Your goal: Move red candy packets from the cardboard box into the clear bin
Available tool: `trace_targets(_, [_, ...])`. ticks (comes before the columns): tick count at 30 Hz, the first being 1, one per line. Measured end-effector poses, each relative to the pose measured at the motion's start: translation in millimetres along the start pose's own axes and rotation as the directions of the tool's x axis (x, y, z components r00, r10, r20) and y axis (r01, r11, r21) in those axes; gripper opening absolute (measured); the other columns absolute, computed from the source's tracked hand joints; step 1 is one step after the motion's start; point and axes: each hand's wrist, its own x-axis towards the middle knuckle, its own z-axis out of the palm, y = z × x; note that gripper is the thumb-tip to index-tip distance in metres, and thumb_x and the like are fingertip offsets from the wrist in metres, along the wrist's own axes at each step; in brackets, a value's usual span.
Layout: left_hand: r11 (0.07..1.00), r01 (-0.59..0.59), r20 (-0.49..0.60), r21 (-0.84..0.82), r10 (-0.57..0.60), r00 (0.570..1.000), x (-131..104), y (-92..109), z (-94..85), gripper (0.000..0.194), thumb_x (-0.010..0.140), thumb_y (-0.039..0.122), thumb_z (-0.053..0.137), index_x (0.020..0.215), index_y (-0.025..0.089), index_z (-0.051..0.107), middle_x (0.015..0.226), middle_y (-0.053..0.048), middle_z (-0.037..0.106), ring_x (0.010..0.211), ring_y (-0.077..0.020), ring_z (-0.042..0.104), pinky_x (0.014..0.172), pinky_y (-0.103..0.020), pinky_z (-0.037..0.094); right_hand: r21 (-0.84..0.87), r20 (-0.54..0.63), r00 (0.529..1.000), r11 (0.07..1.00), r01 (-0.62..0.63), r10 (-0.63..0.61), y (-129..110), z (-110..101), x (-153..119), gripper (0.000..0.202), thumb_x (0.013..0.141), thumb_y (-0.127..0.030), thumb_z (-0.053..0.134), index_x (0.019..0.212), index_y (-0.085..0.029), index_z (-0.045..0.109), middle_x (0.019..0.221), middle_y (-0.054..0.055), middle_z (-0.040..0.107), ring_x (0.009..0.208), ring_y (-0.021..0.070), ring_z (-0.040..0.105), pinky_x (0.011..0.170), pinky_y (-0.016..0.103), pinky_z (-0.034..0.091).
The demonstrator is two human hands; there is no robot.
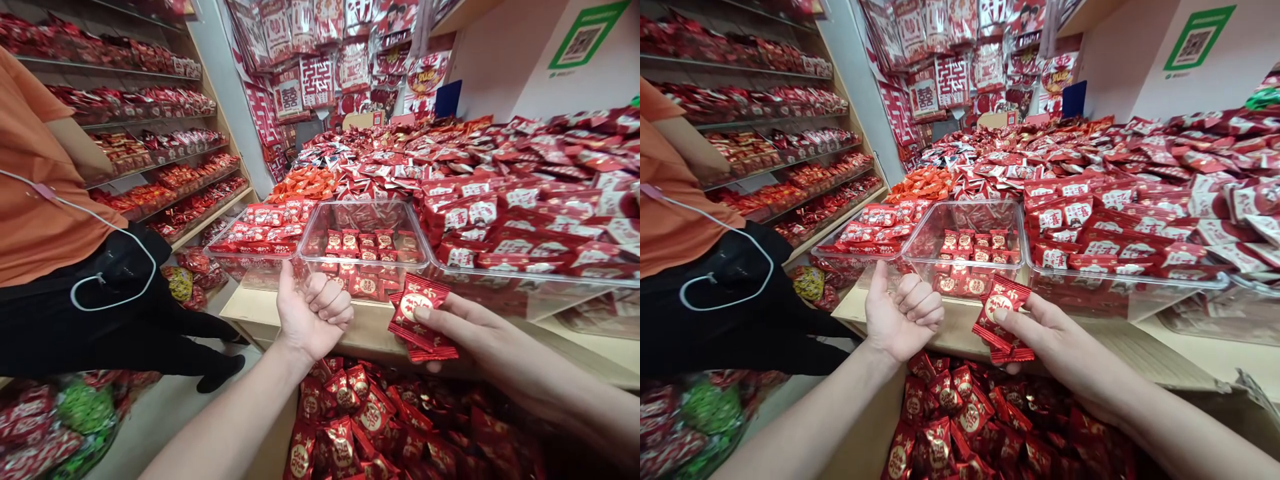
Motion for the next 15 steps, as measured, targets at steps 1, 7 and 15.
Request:
trace_targets(1, [1.0, -0.001, 0.006, 0.0, 0.001, 1.0, 0, 0, -0.1, 0.056, 0.075, 0.06, 0.033, 0.044, 0.017, 0.016, 0.042, 0.006, 0.01, 0.038, -0.0073, 0.015, 0.04, -0.021, 0.014, -0.004, 0.002, 1.0, 1.0, -0.004, 0.004, 0, 0, 0, 0.031, 0.073, -0.044, 0.051, 0.097, -0.024, 0.054, 0.094, 0.005, 0.062, 0.079, 0.0195, 0.059, 0.061, 0.029, 0.052])
trace_targets(7, [1.0, 0.023, 0.049, 0.004, -0.023, 0.999, 0, 1, -0.1, 0.056, 0.075, 0.06, 0.033, 0.044, 0.017, 0.015, 0.042, 0.005, 0.009, 0.039, -0.0076, 0.012, 0.041, -0.022, 0.012, 0.018, 0.036, 0.999, 1.0, -0.015, 0.015, 4, -3, 0, 0.039, 0.074, -0.041, 0.053, 0.11, -0.025, 0.051, 0.1, 0.004, 0.062, 0.083, 0.0205, 0.06, 0.066, 0.031, 0.052])
trace_targets(15, [0.999, 0.037, 0.079, -0.014, -0.036, 0.996, 0, 1, -1.1, 0.054, 0.076, 0.058, 0.033, 0.045, 0.017, 0.015, 0.042, 0.005, 0.01, 0.04, -0.0082, 0.01, 0.042, -0.022, 0.01, -0.004, 0.043, 0.998, 0.999, -0.043, 0.043, -9, 0, -3, 0.047, 0.074, -0.038, 0.054, 0.118, -0.023, 0.047, 0.107, 0.004, 0.06, 0.098, 0.0226, 0.055, 0.076, 0.03, 0.05])
